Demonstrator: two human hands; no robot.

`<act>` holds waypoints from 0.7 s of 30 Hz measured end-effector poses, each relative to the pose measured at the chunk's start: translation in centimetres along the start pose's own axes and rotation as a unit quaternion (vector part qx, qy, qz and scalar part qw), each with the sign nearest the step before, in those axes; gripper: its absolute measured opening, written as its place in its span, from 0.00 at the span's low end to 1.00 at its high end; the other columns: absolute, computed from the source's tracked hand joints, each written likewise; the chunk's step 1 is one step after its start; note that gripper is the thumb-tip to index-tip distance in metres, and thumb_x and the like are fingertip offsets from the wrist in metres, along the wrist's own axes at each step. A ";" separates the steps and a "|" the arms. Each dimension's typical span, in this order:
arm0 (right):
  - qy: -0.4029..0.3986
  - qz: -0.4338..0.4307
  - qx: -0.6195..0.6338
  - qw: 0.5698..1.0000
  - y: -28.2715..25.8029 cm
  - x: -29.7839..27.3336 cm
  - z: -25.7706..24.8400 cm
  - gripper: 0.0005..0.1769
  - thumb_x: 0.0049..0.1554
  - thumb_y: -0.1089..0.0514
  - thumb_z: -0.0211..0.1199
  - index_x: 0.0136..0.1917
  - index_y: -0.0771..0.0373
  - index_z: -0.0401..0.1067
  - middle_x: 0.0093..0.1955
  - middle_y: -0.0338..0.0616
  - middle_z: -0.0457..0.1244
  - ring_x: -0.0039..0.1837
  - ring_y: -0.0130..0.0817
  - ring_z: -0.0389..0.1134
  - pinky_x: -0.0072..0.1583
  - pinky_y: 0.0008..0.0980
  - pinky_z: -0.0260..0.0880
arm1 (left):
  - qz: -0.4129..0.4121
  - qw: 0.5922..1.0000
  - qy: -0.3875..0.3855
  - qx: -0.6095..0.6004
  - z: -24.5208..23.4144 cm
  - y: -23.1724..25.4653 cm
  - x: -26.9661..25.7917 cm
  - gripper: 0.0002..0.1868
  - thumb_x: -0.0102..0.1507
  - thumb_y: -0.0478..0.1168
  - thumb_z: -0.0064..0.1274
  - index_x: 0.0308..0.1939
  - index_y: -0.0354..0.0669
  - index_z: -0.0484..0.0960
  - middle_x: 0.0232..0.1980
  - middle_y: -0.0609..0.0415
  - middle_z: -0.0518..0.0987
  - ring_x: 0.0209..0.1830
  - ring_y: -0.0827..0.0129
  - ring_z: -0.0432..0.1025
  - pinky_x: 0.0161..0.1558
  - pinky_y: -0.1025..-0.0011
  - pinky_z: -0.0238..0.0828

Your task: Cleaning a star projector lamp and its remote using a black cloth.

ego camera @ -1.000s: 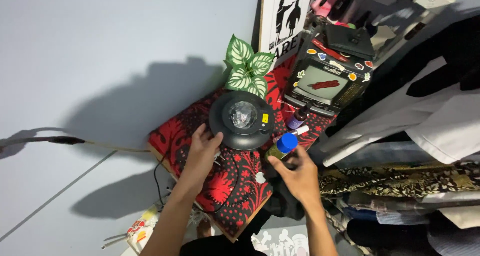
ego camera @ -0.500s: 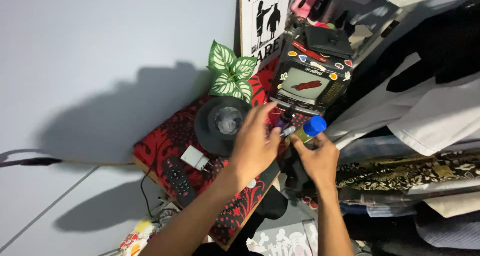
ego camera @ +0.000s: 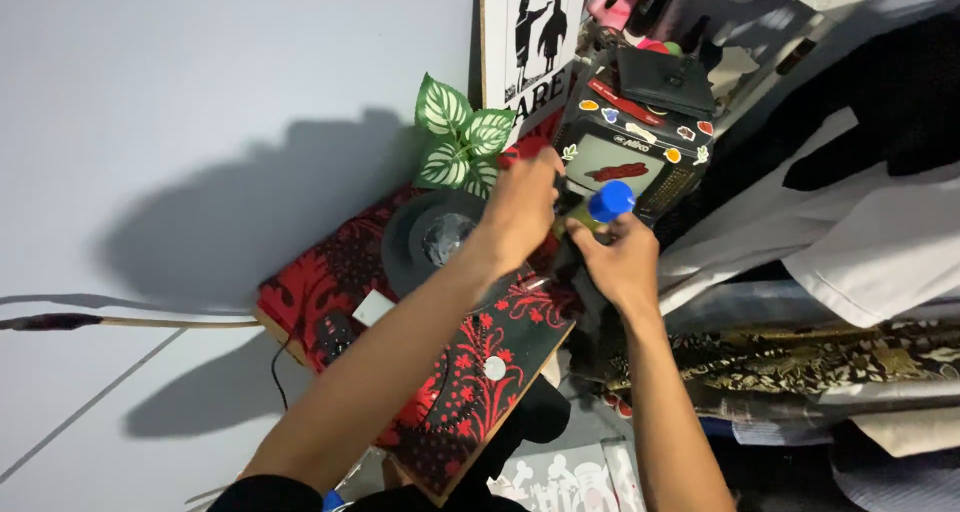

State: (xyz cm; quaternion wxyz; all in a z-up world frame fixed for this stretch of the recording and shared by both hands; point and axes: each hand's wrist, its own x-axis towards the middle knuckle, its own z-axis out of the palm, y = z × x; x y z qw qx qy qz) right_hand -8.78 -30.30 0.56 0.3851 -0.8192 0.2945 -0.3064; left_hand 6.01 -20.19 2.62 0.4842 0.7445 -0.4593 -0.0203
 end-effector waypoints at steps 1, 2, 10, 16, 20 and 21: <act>-0.002 -0.002 0.001 1.000 -0.3 0.6 0.8 0.17 0.53 0.56 0.72 0.53 0.66 0.77 0.44 0.46 0.72 0.45 0.27 0.72 0.49 0.31 0.72 | -0.001 1.000 0.002 0.002 -0.6 -0.4 0.7 0.15 0.58 0.25 0.51 0.47 0.38 0.77 0.34 0.41 0.83 0.40 0.45 0.79 0.42 0.53 0.76; -0.003 -0.031 -0.020 0.999 -0.6 1.3 1.7 0.18 0.52 0.56 0.72 0.54 0.66 0.77 0.44 0.47 0.72 0.45 0.30 0.72 0.50 0.32 0.72 | 0.001 1.000 0.017 -0.001 -1.2 -0.9 1.3 0.14 0.58 0.25 0.51 0.47 0.37 0.77 0.34 0.41 0.82 0.40 0.46 0.80 0.42 0.54 0.76; 0.002 -0.052 -0.050 0.997 -2.3 5.0 7.4 0.23 0.51 0.58 0.71 0.57 0.68 0.72 0.43 0.52 0.72 0.44 0.42 0.74 0.47 0.38 0.72 | 0.041 0.995 0.081 0.041 -0.3 -5.8 5.9 0.11 0.57 0.24 0.51 0.44 0.33 0.78 0.34 0.38 0.82 0.39 0.45 0.79 0.41 0.55 0.77; 0.019 -0.020 -0.033 0.999 -1.7 6.0 8.5 0.24 0.52 0.58 0.69 0.60 0.68 0.71 0.40 0.52 0.71 0.41 0.42 0.74 0.46 0.39 0.73 | 0.016 0.994 0.069 0.082 0.4 -7.6 7.0 0.11 0.53 0.26 0.58 0.40 0.33 0.81 0.34 0.34 0.81 0.40 0.40 0.78 0.43 0.53 0.76; 0.029 -0.051 -0.036 0.998 -1.0 6.0 8.6 0.26 0.53 0.57 0.71 0.62 0.69 0.71 0.40 0.52 0.71 0.41 0.40 0.73 0.46 0.38 0.72 | 0.019 0.995 0.075 0.069 -0.8 -6.5 6.7 0.18 0.52 0.25 0.57 0.47 0.32 0.80 0.37 0.33 0.81 0.43 0.40 0.78 0.45 0.53 0.75; 0.033 -0.063 -0.036 0.997 -0.9 5.8 8.8 0.27 0.53 0.57 0.72 0.63 0.69 0.71 0.40 0.51 0.71 0.40 0.38 0.73 0.46 0.37 0.72 | 0.020 0.996 0.072 0.053 -1.6 -6.0 6.4 0.21 0.52 0.24 0.56 0.51 0.32 0.79 0.39 0.33 0.81 0.43 0.40 0.78 0.46 0.53 0.75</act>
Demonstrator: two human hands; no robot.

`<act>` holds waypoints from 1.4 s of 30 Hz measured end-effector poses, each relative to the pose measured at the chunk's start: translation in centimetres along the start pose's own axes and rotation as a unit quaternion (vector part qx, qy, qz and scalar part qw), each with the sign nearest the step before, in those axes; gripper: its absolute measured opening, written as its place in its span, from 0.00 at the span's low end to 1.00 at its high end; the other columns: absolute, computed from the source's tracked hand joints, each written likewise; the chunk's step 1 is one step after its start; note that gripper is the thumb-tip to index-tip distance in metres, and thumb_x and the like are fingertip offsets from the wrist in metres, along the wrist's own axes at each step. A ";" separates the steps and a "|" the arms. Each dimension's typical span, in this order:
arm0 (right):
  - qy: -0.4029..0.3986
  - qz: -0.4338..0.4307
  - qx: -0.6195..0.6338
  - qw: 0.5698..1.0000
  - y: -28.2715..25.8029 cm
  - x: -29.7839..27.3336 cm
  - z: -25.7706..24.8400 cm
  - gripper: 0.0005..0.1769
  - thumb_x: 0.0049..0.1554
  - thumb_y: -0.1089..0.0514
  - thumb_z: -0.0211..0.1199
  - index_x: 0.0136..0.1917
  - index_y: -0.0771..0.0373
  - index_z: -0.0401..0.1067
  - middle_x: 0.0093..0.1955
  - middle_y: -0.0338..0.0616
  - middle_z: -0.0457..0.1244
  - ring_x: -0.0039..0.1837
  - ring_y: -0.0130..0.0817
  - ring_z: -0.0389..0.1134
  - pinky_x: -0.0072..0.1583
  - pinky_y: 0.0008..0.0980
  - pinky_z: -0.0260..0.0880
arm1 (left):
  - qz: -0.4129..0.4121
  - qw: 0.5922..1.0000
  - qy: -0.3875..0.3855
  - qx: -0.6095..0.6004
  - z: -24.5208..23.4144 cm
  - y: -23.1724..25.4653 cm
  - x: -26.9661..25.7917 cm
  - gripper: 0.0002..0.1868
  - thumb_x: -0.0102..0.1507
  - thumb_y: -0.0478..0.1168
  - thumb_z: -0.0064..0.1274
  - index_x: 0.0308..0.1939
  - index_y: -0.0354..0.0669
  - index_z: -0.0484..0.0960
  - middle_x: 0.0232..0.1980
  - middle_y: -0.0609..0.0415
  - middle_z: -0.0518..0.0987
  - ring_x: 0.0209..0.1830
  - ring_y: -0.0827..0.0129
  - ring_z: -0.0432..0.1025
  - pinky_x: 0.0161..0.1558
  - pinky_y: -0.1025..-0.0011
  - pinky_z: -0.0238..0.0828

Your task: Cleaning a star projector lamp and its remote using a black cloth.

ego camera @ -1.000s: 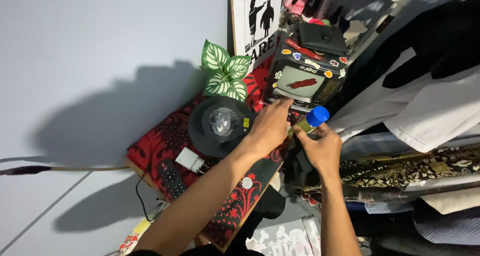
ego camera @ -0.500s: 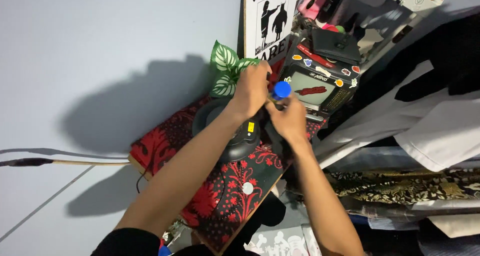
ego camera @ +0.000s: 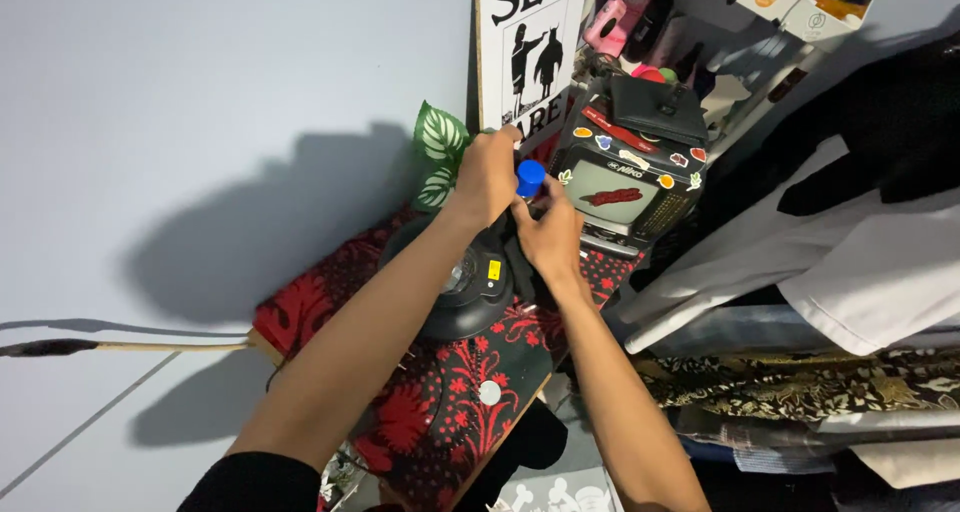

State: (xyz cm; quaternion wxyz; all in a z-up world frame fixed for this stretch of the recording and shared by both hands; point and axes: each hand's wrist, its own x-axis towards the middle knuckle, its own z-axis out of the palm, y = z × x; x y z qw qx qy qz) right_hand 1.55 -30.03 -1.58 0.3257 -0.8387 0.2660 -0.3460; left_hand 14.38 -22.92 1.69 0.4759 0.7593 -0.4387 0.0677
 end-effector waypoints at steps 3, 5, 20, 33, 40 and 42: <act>0.021 0.010 0.001 1.000 -1.4 -1.6 -1.4 0.28 0.54 0.54 0.72 0.64 0.67 0.72 0.38 0.50 0.70 0.38 0.34 0.70 0.44 0.35 0.71 | -0.012 0.999 -0.010 -0.046 -1.7 0.8 -1.2 0.24 0.55 0.25 0.56 0.56 0.37 0.80 0.44 0.35 0.82 0.47 0.42 0.78 0.47 0.56 0.75; 0.028 0.022 0.014 0.999 -0.9 -2.8 -2.3 0.26 0.55 0.54 0.72 0.64 0.66 0.73 0.38 0.48 0.70 0.38 0.31 0.68 0.44 0.34 0.70 | -0.030 0.994 0.004 -0.107 -4.6 2.3 -3.5 0.22 0.57 0.28 0.57 0.56 0.42 0.80 0.49 0.41 0.83 0.50 0.51 0.79 0.50 0.61 0.76; -0.254 0.311 0.195 0.895 -0.5 -9.3 -4.1 0.29 0.61 0.42 0.58 0.61 0.70 0.76 0.61 0.41 0.71 0.63 0.28 0.68 0.67 0.26 0.60 | -0.437 0.770 0.210 -0.414 -9.4 2.9 -22.4 0.34 0.61 0.35 0.53 0.71 0.41 0.61 0.69 0.54 0.72 0.66 0.68 0.67 0.65 0.68 0.60; -0.120 0.330 0.332 0.876 -0.7 -13.9 -7.7 0.24 0.62 0.48 0.57 0.52 0.73 0.79 0.49 0.42 0.72 0.49 0.31 0.69 0.55 0.31 0.67 | -0.378 0.717 0.122 -0.573 -9.4 5.6 -22.7 0.38 0.58 0.30 0.55 0.70 0.47 0.56 0.64 0.54 0.70 0.64 0.66 0.67 0.64 0.65 0.64; -0.131 0.259 0.285 0.913 -0.8 -16.9 -10.2 0.25 0.62 0.48 0.59 0.60 0.73 0.77 0.57 0.41 0.72 0.58 0.24 0.68 0.63 0.25 0.64 | -0.366 0.658 0.044 -0.656 -9.8 5.6 -23.6 0.46 0.59 0.31 0.53 0.78 0.57 0.48 0.73 0.57 0.65 0.72 0.68 0.62 0.67 0.66 0.59; -0.181 0.269 0.325 0.889 -1.0 -17.2 -10.7 0.27 0.62 0.47 0.58 0.63 0.71 0.76 0.58 0.41 0.72 0.59 0.26 0.69 0.64 0.26 0.64 | -0.341 0.632 0.069 -0.693 -8.8 4.3 -24.4 0.47 0.62 0.34 0.50 0.80 0.58 0.44 0.75 0.54 0.63 0.73 0.64 0.60 0.71 0.61 0.58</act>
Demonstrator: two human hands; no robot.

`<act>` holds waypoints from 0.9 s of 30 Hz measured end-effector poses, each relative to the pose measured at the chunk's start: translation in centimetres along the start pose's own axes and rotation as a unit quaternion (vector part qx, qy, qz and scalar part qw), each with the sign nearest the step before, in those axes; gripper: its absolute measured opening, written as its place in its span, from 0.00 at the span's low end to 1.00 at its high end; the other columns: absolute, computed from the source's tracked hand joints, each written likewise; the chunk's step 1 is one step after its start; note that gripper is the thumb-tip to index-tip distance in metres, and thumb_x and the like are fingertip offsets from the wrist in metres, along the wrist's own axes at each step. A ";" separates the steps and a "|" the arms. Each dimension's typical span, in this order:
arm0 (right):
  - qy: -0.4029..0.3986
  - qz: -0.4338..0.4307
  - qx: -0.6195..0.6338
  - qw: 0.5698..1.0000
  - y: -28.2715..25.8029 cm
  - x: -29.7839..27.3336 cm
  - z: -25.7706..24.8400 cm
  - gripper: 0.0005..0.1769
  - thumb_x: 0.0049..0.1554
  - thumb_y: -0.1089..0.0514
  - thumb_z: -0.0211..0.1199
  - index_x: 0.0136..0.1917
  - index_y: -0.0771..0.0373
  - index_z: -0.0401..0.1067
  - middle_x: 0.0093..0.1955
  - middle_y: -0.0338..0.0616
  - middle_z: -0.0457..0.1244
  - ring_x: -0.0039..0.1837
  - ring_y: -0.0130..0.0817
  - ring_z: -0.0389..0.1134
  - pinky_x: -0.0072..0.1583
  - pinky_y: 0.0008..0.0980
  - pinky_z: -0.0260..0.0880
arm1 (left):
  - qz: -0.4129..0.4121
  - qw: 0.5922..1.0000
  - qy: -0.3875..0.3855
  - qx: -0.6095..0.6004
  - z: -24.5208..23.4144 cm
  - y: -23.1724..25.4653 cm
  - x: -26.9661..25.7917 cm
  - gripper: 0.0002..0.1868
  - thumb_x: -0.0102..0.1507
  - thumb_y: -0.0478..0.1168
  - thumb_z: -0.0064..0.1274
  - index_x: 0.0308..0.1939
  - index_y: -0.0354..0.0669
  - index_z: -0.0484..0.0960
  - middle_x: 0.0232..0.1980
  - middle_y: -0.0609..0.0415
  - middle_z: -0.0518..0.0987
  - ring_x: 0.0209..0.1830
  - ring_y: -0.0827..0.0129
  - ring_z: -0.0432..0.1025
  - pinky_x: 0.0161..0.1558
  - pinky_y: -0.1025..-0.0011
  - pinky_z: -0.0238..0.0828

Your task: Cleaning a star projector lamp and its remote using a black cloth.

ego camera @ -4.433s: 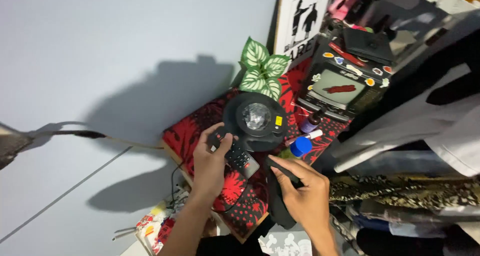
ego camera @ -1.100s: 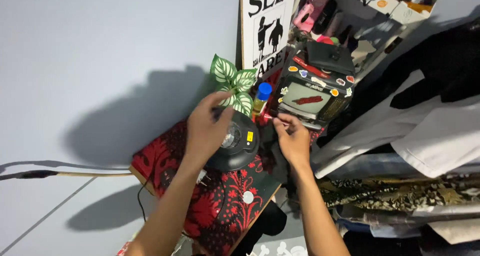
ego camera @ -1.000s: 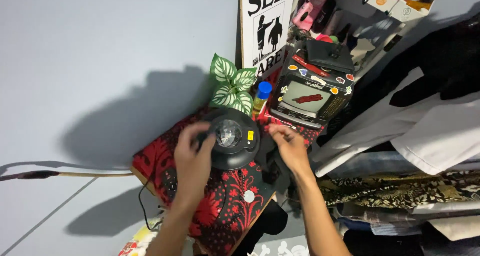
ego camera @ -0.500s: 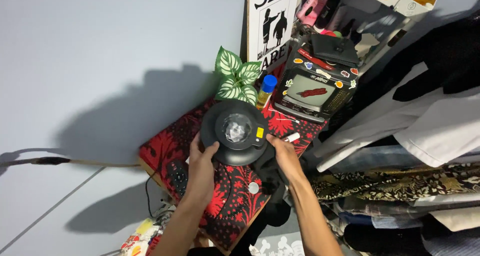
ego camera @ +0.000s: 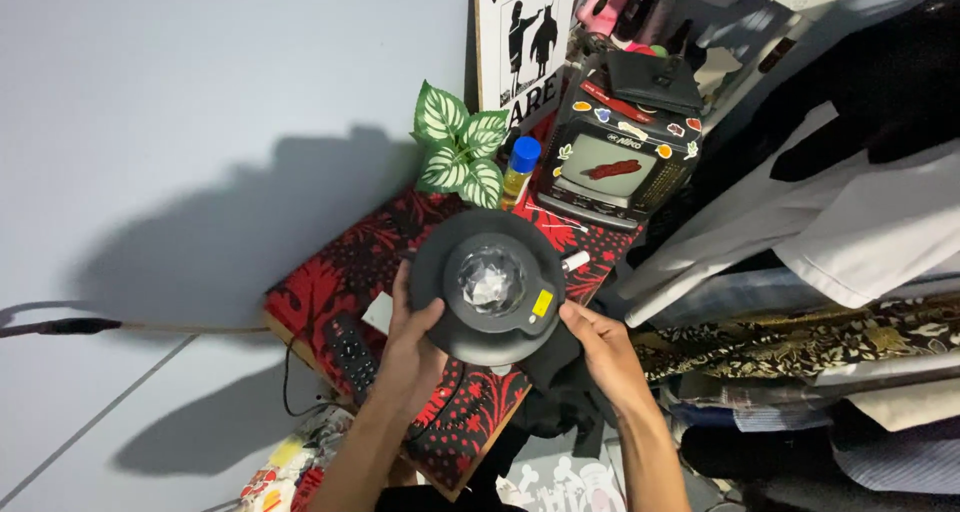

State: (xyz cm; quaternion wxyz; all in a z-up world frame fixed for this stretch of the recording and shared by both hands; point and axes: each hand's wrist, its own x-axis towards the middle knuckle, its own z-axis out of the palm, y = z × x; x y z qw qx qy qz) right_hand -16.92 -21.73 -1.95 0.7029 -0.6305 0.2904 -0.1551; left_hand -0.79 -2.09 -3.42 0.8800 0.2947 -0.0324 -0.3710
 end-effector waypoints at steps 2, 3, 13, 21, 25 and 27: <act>-0.014 0.018 0.011 1.000 -0.2 -0.2 -1.2 0.27 0.62 0.47 0.58 0.63 0.70 0.76 0.57 0.42 0.72 0.58 0.26 0.70 0.63 0.27 0.66 | 0.011 1.000 -0.005 -0.002 0.7 0.2 -0.2 0.45 0.63 0.35 0.48 0.81 0.57 0.43 0.76 0.52 0.63 0.73 0.63 0.60 0.71 0.61 0.57; -0.030 0.036 0.022 0.999 -0.3 -0.3 -1.8 0.27 0.61 0.46 0.58 0.63 0.69 0.76 0.56 0.42 0.73 0.56 0.27 0.71 0.62 0.28 0.67 | 0.024 1.000 -0.009 -0.004 1.0 0.3 -0.3 0.44 0.64 0.37 0.46 0.82 0.55 0.42 0.76 0.50 0.63 0.73 0.61 0.61 0.72 0.60 0.56; 0.198 -0.052 -0.034 0.978 -6.9 0.0 -4.6 0.16 0.59 0.60 0.69 0.58 0.70 0.78 0.49 0.41 0.72 0.45 0.26 0.70 0.49 0.27 0.71 | 0.029 0.999 0.003 0.039 -2.1 -3.3 0.4 0.40 0.65 0.38 0.45 0.81 0.44 0.48 0.76 0.46 0.64 0.74 0.60 0.61 0.72 0.60 0.55; 0.151 -0.352 -0.308 0.871 -10.8 3.6 1.8 0.14 0.58 0.68 0.69 0.58 0.63 0.78 0.52 0.43 0.72 0.52 0.27 0.72 0.55 0.28 0.72 | 0.066 0.992 0.007 0.103 -3.0 -3.9 0.7 0.40 0.67 0.41 0.44 0.81 0.41 0.47 0.77 0.47 0.62 0.75 0.61 0.59 0.73 0.62 0.53; 0.024 -0.430 -0.395 0.812 -12.6 5.2 5.5 0.18 0.55 0.71 0.67 0.58 0.60 0.79 0.53 0.45 0.72 0.52 0.36 0.72 0.55 0.31 0.73 | 0.086 0.990 -0.037 0.101 -3.6 -4.0 0.5 0.38 0.70 0.46 0.43 0.81 0.40 0.47 0.78 0.47 0.61 0.76 0.63 0.59 0.74 0.63 0.53; -0.119 -0.490 -0.443 0.741 -13.7 6.1 7.3 0.23 0.50 0.72 0.66 0.59 0.59 0.78 0.57 0.42 0.72 0.53 0.41 0.69 0.57 0.35 0.72 | 0.117 0.984 -0.043 0.125 -4.1 -4.4 0.6 0.40 0.71 0.48 0.46 0.81 0.38 0.48 0.79 0.46 0.60 0.76 0.63 0.57 0.74 0.65 0.51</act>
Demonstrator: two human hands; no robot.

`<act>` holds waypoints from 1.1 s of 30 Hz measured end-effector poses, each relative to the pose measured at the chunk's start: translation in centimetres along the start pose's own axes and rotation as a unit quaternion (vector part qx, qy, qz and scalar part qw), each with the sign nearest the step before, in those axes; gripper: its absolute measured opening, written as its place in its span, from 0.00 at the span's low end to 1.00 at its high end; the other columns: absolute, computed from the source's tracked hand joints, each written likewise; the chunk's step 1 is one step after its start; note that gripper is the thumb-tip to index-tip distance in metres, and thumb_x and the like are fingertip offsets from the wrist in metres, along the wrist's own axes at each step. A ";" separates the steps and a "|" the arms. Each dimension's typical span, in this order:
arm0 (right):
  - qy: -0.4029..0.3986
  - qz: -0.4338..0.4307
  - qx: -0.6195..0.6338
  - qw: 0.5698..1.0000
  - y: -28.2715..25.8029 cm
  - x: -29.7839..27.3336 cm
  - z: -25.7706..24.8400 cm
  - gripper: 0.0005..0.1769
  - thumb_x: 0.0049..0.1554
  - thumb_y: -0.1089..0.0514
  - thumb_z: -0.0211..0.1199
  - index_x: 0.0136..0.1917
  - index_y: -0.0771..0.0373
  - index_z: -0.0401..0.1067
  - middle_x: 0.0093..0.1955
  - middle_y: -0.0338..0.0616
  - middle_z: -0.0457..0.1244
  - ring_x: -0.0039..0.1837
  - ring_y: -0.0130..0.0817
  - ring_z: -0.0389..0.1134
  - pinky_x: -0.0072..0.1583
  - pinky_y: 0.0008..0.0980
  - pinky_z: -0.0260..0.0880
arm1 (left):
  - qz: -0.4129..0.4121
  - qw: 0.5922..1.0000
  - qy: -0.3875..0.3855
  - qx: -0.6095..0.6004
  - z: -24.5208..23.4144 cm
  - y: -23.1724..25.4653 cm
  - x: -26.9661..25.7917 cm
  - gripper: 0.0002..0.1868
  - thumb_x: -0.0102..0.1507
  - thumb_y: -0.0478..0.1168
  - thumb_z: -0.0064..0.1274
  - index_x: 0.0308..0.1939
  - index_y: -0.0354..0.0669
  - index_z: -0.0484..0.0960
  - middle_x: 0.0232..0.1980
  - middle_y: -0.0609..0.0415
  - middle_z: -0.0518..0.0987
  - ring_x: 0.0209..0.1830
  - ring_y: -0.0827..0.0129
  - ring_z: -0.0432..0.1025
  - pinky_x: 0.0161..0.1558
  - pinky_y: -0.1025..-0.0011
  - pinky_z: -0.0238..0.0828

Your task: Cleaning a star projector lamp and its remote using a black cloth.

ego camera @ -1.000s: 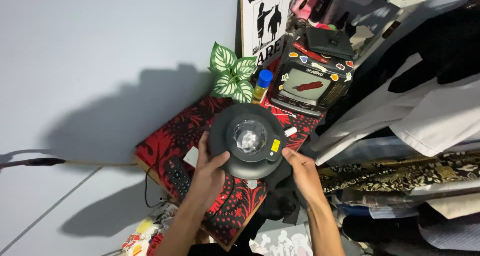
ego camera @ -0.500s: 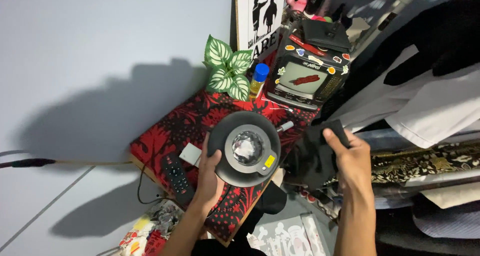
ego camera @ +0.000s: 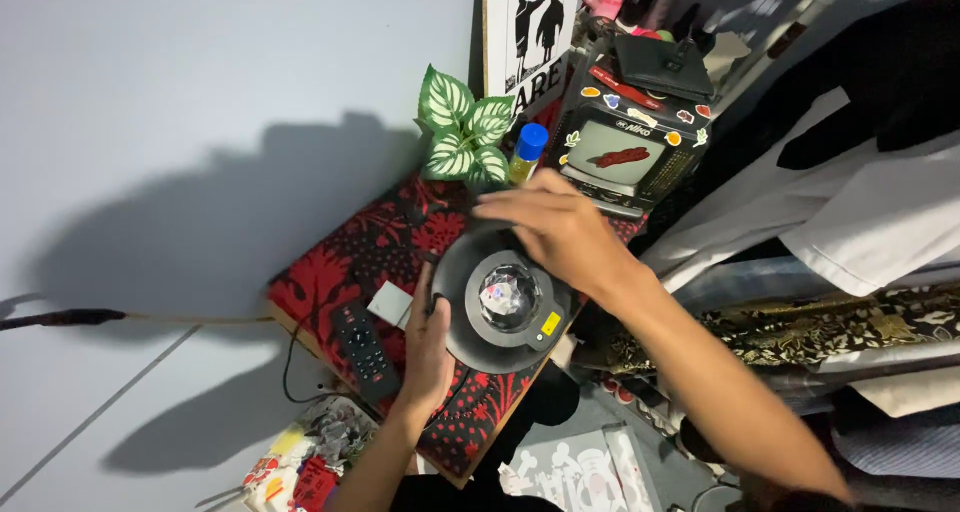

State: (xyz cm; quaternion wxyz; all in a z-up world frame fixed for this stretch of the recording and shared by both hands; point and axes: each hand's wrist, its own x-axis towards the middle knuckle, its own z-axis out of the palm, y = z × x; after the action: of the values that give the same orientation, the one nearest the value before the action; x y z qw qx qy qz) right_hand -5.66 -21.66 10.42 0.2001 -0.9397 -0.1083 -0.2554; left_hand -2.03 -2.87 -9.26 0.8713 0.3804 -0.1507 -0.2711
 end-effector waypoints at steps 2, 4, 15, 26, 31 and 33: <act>-0.062 -0.059 0.010 0.996 -0.4 1.8 0.2 0.24 0.49 0.73 0.66 0.59 0.60 0.78 0.60 0.42 0.71 0.55 0.42 0.68 0.59 0.36 0.71 | -0.009 1.000 0.010 0.005 0.0 -0.2 0.3 0.40 0.70 0.48 0.46 0.81 0.38 0.48 0.79 0.47 0.59 0.76 0.63 0.57 0.74 0.65 0.51; -0.124 -0.120 0.024 0.985 -0.7 3.1 0.7 0.25 0.47 0.73 0.65 0.59 0.60 0.78 0.62 0.41 0.70 0.58 0.42 0.67 0.61 0.36 0.71 | -0.016 1.000 0.025 0.011 -0.3 -0.5 0.2 0.39 0.69 0.48 0.46 0.80 0.39 0.49 0.80 0.47 0.58 0.76 0.64 0.57 0.74 0.65 0.51; -0.300 -0.164 0.028 0.939 1.0 2.1 -0.5 0.42 0.38 0.74 0.59 0.69 0.63 0.71 0.72 0.48 0.62 0.76 0.47 0.59 0.72 0.39 0.57 | 0.009 0.989 0.039 0.144 1.0 1.8 -0.2 0.38 0.68 0.50 0.47 0.79 0.37 0.56 0.79 0.44 0.62 0.76 0.62 0.60 0.72 0.64 0.55; -0.187 -0.098 -0.022 0.977 1.8 -1.8 -0.2 0.35 0.47 0.73 0.59 0.68 0.57 0.72 0.70 0.42 0.65 0.73 0.42 0.64 0.72 0.39 0.58 | 0.006 0.987 0.051 0.152 0.6 1.1 0.1 0.37 0.68 0.44 0.47 0.78 0.35 0.55 0.78 0.44 0.63 0.74 0.63 0.61 0.72 0.67 0.56; -0.176 -0.042 -0.023 0.983 1.3 -2.6 -0.4 0.34 0.47 0.72 0.60 0.68 0.58 0.72 0.70 0.44 0.65 0.72 0.42 0.64 0.69 0.39 0.60 | -0.023 0.989 0.057 0.136 0.6 0.9 0.2 0.37 0.68 0.45 0.46 0.79 0.36 0.55 0.76 0.44 0.65 0.72 0.63 0.64 0.70 0.67 0.59; -0.164 -0.006 -0.021 0.986 1.3 -3.0 -0.4 0.32 0.49 0.72 0.60 0.67 0.57 0.72 0.69 0.44 0.66 0.71 0.42 0.65 0.68 0.38 0.62 | 0.013 0.988 0.047 0.147 0.2 0.3 0.3 0.36 0.69 0.43 0.46 0.79 0.34 0.55 0.76 0.44 0.65 0.72 0.64 0.64 0.71 0.68 0.57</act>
State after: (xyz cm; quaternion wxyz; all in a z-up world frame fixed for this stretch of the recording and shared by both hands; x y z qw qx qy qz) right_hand -8.01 -23.32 8.74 0.1580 -0.9723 -0.1397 -0.1011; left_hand -1.78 -2.97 -8.90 0.8154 0.5150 -0.1527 -0.2160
